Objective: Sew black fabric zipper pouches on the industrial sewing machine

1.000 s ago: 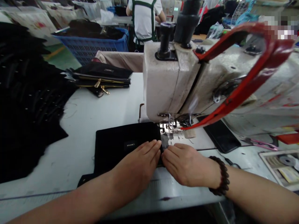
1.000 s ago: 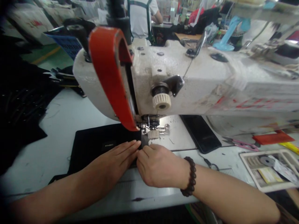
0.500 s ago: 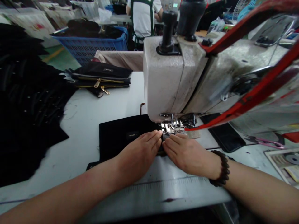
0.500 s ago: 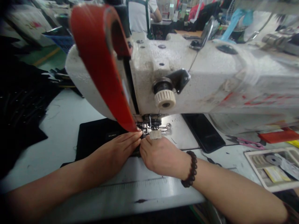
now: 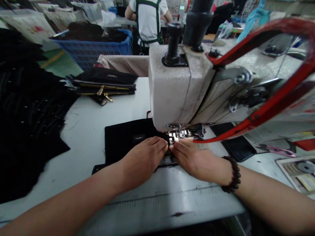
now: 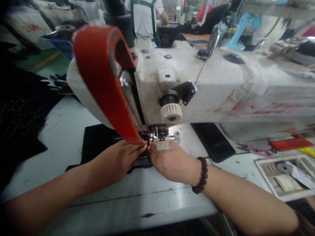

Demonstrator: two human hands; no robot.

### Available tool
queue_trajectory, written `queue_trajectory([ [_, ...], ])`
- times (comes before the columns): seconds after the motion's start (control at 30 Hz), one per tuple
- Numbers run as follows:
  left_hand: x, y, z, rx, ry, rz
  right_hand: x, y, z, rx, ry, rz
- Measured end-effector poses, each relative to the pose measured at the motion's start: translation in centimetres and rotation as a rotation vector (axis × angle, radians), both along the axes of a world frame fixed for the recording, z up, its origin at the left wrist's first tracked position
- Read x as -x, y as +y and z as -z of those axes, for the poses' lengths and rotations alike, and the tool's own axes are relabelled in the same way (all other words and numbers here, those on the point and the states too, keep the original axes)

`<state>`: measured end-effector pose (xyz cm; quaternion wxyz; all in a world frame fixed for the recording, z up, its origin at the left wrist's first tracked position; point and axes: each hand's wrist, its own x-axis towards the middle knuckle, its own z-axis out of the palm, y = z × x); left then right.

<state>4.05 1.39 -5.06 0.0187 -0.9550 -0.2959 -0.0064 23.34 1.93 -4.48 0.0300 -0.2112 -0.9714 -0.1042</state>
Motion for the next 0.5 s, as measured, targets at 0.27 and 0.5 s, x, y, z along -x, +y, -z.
queue_trajectory([
  [0.27,0.59,-0.55,0.16,-0.124,-0.009,0.077,-0.65,-0.25,-0.14,0.083,0.086,-0.018],
  [0.5,0.39,-0.48,-0.11,-0.203,0.027,0.125,-0.67,-0.34,0.06,0.141,0.084,0.012],
])
